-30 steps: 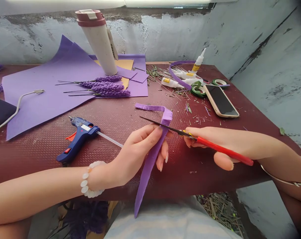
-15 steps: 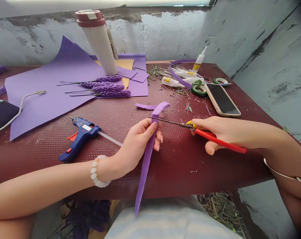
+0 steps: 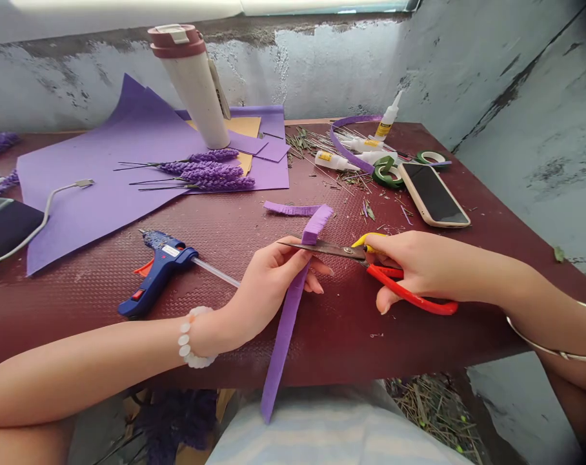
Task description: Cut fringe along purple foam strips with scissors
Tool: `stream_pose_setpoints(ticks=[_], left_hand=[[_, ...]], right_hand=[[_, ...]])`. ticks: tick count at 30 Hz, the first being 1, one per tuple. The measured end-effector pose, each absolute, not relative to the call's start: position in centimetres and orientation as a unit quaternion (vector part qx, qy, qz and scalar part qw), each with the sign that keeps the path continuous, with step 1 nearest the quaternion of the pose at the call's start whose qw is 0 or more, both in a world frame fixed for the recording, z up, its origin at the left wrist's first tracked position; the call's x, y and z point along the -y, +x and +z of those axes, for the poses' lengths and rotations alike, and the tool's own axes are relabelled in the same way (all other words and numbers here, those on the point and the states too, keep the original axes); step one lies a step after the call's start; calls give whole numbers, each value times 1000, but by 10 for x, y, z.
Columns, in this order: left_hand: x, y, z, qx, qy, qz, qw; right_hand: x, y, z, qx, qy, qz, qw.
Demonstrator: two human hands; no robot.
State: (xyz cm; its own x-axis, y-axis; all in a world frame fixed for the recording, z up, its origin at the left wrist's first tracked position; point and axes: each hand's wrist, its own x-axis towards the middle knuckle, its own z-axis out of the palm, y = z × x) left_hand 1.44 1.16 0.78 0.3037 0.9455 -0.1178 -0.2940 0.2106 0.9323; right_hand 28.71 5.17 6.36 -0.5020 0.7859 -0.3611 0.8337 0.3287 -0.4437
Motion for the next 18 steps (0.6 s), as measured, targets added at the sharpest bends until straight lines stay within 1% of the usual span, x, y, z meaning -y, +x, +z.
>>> stream_pose_setpoints(ticks=[8,10,13,18], left_hand=[[-11,12,5,-388,457,417,683],[-11,13,6,-386,461,429,674],[-11,14,7,-380,455,451,667],[-12,14,7,-394,453,428,675]], right_hand=[[-49,297,48,-847,473,-243,6],[-49,300,45,-856,463,-230,1],[-49,302,43,-867,454,-207,2],[-50,304,38,-879,443,-177,11]])
